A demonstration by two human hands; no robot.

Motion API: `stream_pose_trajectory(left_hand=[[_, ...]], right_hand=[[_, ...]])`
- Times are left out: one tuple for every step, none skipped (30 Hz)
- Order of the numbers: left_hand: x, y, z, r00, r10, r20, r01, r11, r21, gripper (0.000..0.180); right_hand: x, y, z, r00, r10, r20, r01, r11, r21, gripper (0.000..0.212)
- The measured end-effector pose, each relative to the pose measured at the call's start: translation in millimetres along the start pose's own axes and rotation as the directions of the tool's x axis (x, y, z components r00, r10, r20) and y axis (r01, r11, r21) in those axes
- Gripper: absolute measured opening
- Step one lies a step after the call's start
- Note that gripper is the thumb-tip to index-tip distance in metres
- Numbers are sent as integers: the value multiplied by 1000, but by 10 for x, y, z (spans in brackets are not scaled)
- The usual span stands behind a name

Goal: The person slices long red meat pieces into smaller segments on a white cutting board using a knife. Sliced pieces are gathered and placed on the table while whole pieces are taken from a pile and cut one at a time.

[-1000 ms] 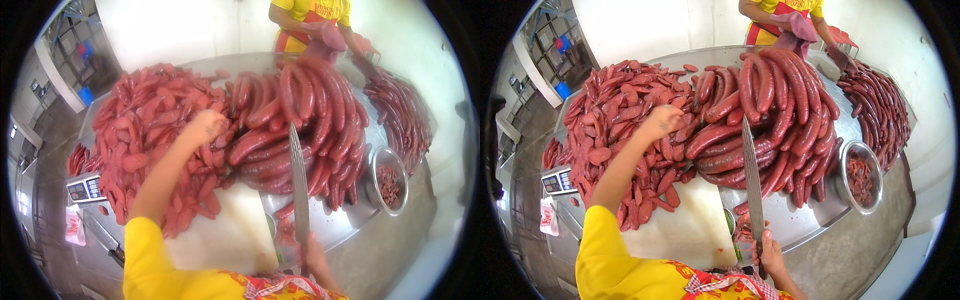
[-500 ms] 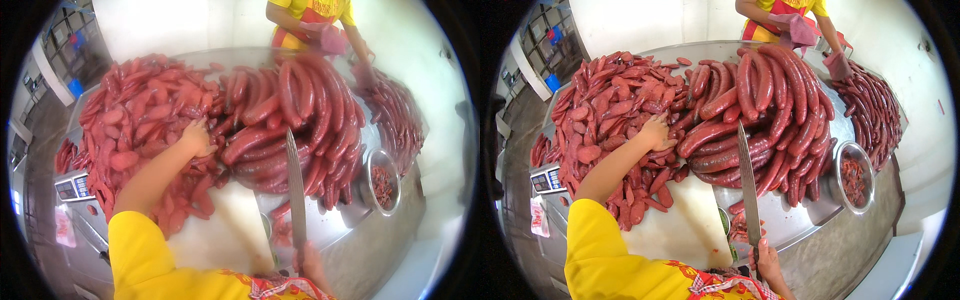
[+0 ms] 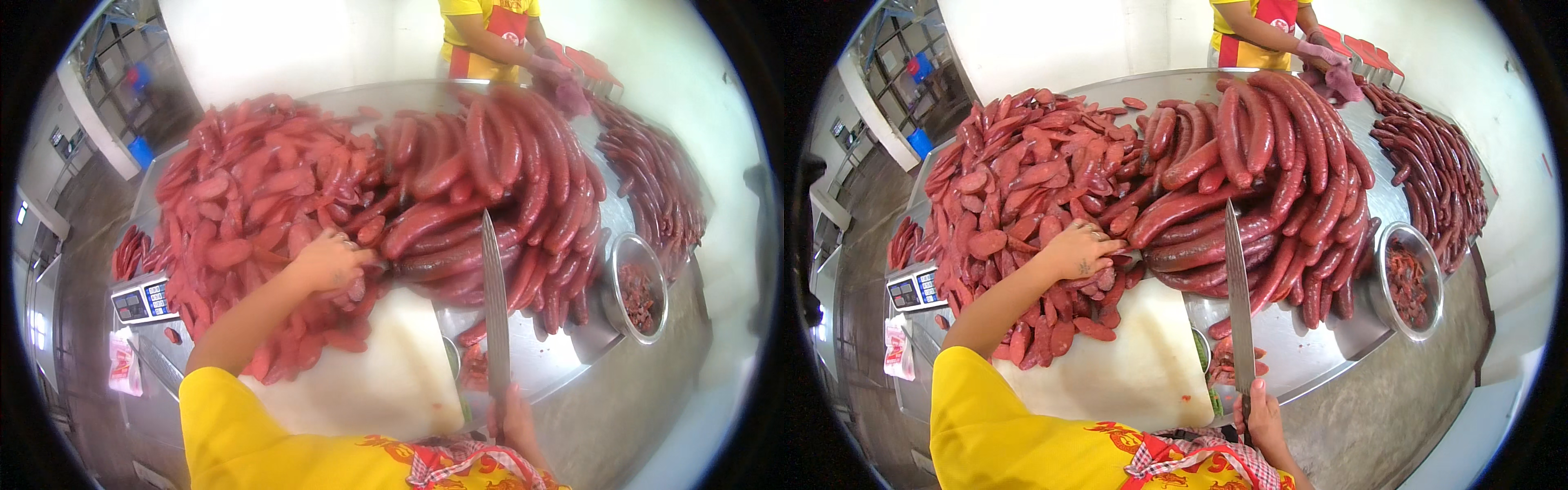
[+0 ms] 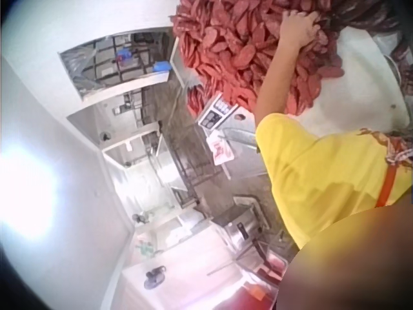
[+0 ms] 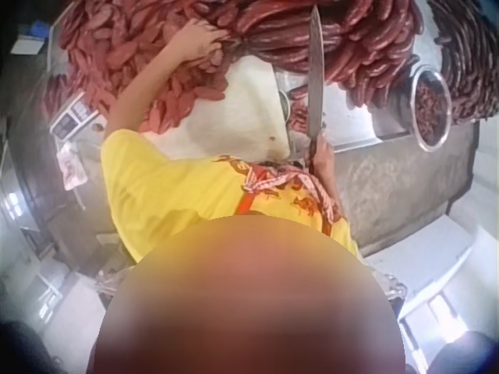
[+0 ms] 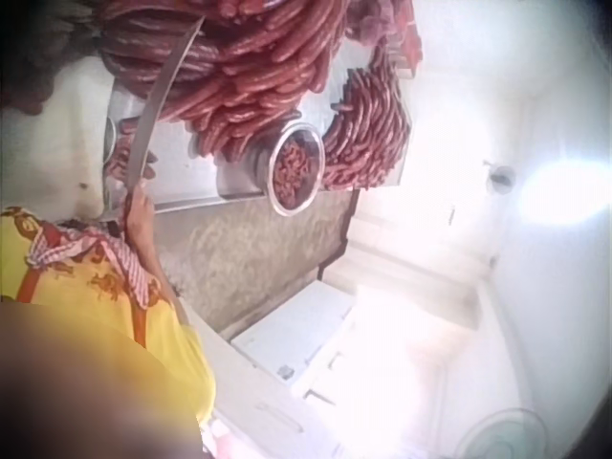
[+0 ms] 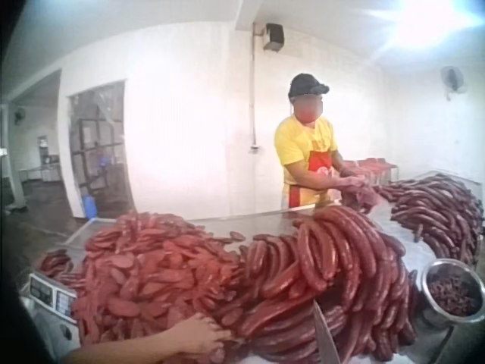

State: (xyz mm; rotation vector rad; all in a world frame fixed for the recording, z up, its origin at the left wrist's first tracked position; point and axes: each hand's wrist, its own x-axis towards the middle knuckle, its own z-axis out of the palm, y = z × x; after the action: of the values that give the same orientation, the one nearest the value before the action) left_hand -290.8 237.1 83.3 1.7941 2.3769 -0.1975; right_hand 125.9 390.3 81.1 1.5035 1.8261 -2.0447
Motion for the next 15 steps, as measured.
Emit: stream_pose_trajectory(left_hand=[[22,39,13,999,25,28,-25,1000,-10,51],[40,76,20,998,61,17,-60,998,-15,52],[57,111,24,997,73,37,-71,996,-61,53],[80,123,13,994,81,75,-76,995,-69,54],[96,135,2,994,83,65,-78,995,-69,55],[130,135,-14,988,88,128,-78,994,-80,56],[191,54,-57,983,173,64,-160,973,-169,48],[294,-39,-98,983,180,42,-164,955,-247,44],[456,-191,-179,976,196,95,-156,932,-327,40],[617,-333,-235,968,196,159,-121,914,-388,36],[716,-399,-211,997,66,-43,-79,858,-507,30],[836,-463,-181,970,-123,-210,-30,796,-605,24],[969,-517,-159,973,-141,-185,19,841,-541,25],[1089,-544,-124,974,-172,-148,84,880,-467,25],[1207,-547,-87,973,-203,-115,144,910,-388,26]], right_hand=[[12,-22,16,1000,26,5,-26,1000,-8,77],[22,-39,31,1000,22,14,-21,1000,-18,77],[32,-52,44,999,38,13,-38,999,-29,77],[43,-62,53,999,23,22,-23,1000,-15,78],[48,-65,61,998,55,0,-55,998,-23,78],[57,-66,66,998,59,-10,-59,998,-7,78],[61,-63,67,998,64,-20,-64,998,6,78],[68,-60,66,1000,26,-10,-26,1000,-1,78],[73,-56,65,1000,-10,3,10,1000,-9,77],[77,-54,62,999,-43,18,43,999,-17,77],[83,-55,64,999,-32,23,31,999,20,76],[88,-59,63,999,-27,33,27,1000,14,76],[93,-65,65,999,-23,39,23,1000,10,76],[101,-75,65,998,-45,37,44,999,16,76],[105,-82,70,999,-22,39,21,1000,7,76]])
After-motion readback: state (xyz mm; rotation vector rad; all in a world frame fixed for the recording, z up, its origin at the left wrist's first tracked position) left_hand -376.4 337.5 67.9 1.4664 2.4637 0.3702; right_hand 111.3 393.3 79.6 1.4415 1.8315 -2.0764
